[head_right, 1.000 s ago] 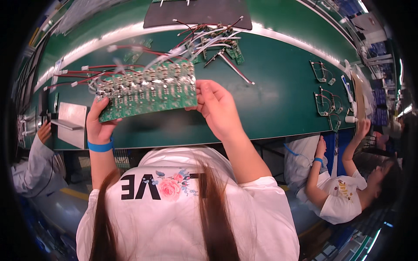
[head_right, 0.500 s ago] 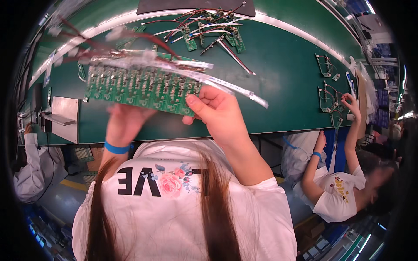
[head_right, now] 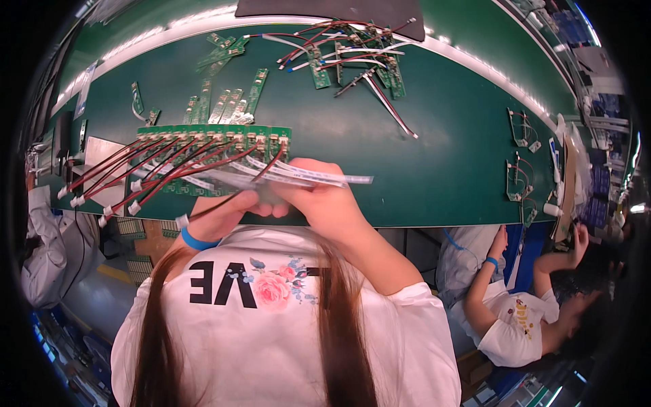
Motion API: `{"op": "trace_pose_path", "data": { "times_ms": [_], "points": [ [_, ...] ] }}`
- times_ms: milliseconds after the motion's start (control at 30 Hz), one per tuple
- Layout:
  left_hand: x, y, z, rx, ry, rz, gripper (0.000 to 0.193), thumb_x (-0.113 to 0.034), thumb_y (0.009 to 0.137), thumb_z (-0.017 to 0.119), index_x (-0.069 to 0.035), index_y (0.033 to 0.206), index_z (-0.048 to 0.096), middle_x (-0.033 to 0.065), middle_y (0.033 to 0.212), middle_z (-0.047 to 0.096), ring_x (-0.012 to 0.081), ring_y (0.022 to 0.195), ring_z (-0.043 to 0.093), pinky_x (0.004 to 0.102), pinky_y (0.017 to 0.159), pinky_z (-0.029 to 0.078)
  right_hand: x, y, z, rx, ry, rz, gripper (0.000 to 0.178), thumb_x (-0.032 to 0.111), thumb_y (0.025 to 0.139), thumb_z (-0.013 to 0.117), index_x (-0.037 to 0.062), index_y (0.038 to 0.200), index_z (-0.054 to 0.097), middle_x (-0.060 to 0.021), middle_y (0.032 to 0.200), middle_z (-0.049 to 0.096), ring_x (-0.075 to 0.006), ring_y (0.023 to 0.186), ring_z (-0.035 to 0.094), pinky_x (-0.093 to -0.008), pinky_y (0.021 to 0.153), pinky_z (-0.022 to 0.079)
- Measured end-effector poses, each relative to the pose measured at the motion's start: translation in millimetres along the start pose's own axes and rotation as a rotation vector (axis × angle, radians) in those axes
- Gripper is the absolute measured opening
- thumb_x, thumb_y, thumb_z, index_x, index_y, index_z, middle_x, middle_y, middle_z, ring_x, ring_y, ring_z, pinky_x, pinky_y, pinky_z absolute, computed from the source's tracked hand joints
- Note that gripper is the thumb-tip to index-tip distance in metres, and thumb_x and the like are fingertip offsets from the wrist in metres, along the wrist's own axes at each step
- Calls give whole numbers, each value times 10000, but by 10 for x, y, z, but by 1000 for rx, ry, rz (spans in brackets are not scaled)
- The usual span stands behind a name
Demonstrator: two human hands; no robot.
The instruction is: The person assembles small electronic circuit boards by hand, attaching wires and grouping electrical components with connectors.
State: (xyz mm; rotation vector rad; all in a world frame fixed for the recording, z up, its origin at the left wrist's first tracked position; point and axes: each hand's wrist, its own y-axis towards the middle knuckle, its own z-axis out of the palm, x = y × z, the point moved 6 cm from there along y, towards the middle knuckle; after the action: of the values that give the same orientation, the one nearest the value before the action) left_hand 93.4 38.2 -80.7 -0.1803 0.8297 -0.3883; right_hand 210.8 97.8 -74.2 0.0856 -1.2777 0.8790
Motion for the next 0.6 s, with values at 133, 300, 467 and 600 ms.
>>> {"op": "trace_pose_path", "data": {
  "times_ms": [133, 300, 467, 600],
  "points": [
    [49, 9, -23, 24, 27, 2, 401, -240, 871, 578, 19, 1170, 515, 140, 1000, 625, 189, 900, 604, 267, 763, 473, -51, 24, -8, 79, 123, 21, 74, 34, 835, 604, -31, 871, 608, -65, 748, 612, -128, 626, 586, -255, 555, 476],
    [162, 21, -156, -21, -75, -44, 410, -160, 835, 597, 11, 1195, 504, 144, 1056, 617, 214, 916, 619, 285, 779, 492, -110, 80, -41, 55, 236, 103, 113, 43, 837, 616, -39, 914, 600, -88, 779, 614, -170, 637, 603, -288, 568, 500],
    [83, 62, -206, -1, -210, 58, 312, -98, 882, 551, 7, 1175, 536, 125, 1062, 617, 210, 937, 618, 287, 824, 503, -138, 258, -45, 241, 301, 122, 166, 111, 862, 615, -8, 974, 587, -87, 852, 618, -168, 711, 596, -295, 583, 501],
    [41, 122, -80, 77, -347, 106, 298, -65, 887, 543, 11, 1175, 524, 125, 1092, 599, 227, 950, 616, 307, 821, 521, -47, 291, -97, 345, 500, 88, 137, 115, 890, 563, -13, 927, 597, -114, 887, 626, -182, 719, 617, -317, 578, 515]
  ]
}}
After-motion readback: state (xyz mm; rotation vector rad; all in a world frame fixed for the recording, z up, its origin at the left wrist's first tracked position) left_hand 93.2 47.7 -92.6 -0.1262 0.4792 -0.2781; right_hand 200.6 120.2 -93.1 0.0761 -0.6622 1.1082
